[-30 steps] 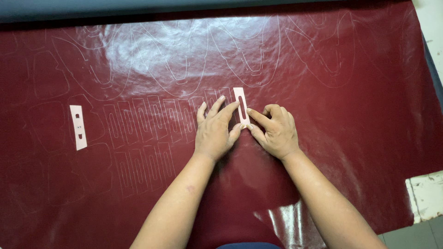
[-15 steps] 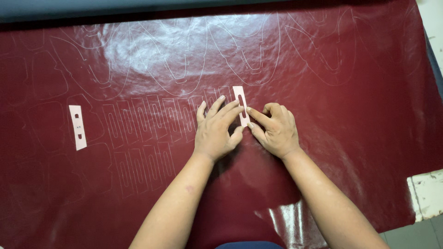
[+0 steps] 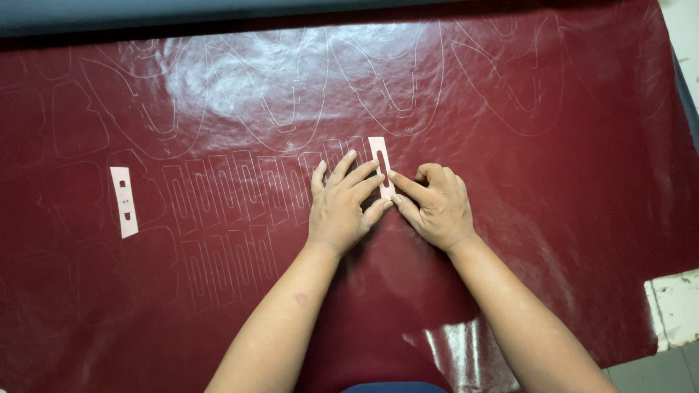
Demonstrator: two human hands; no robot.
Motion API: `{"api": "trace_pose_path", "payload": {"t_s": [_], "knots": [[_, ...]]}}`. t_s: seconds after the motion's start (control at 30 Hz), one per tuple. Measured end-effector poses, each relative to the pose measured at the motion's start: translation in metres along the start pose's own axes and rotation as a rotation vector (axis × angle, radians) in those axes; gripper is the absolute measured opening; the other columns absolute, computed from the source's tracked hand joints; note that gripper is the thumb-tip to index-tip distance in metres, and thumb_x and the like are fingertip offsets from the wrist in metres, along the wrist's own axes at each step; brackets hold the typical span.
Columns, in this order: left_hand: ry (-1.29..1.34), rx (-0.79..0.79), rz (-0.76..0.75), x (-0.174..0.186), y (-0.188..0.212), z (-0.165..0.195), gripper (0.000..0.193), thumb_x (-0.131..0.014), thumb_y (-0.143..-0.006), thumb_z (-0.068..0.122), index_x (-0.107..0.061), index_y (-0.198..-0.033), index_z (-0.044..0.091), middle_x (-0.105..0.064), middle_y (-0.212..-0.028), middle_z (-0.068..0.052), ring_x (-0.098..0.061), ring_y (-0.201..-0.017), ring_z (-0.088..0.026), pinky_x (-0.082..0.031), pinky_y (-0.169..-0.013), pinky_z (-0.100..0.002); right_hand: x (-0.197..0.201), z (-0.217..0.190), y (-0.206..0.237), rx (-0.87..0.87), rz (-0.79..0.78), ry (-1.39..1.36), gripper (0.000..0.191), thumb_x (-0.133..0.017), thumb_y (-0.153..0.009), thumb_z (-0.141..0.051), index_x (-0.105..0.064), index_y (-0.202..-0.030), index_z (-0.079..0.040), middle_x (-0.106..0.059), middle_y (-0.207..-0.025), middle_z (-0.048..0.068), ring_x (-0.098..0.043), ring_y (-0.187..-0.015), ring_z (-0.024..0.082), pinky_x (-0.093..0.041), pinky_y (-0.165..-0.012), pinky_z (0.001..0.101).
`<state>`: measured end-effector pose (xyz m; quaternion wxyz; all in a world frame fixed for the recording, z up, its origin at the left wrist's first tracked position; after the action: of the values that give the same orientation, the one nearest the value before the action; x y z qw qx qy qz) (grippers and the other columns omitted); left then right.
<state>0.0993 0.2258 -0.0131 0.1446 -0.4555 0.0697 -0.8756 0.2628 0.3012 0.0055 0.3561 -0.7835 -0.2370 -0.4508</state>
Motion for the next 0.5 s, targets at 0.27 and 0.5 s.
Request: {"api": "trace_pose_path", "payload": {"t_s": [0.27, 0.5], "knots": [[-0.023, -0.020, 0.009, -0.0021, 0.0024, 0.0002, 0.041, -0.072, -0.089, 0.043, -0.074, -0.123, 0.021, -0.062, -0.143, 0.004, -0.043, -0.145, -0.025, -0.017, -0.121, -0.059, 0.0006, -0.0010, 0.0008, 0.003, 0.008, -0.001, 0.038, -0.079, -0.086, -0.031, -0.077, -0.122, -0.022, -0.057, -0.101, 0.004, -0.055, -0.089, 0.023, -0.046, -0.080, 0.0400], [-0.056, -0.025, -0.005, -0.0028, 0.0016, -0.0001, 0.036, -0.071, -0.091, 0.043, -0.074, -0.120, 0.022, -0.060, -0.143, 0.005, -0.042, -0.145, -0.023, -0.017, -0.121, -0.060, 0.0033, 0.0007, -0.0059, -0.040, -0.040, -0.095, 0.037, -0.078, -0.083, -0.025, -0.077, -0.120, -0.017, -0.057, -0.095, 0.007, -0.056, -0.086, 0.025, -0.047, -0.077, 0.0409]]}}
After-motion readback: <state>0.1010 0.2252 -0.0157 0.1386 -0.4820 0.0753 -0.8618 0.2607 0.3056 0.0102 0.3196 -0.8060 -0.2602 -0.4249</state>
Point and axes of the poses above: each hand's wrist, its own y-axis away from the middle knuckle, its own x-axis out of the back of the hand, z = x × y, the point moved 4 cm from there along -y, towards the middle knuckle
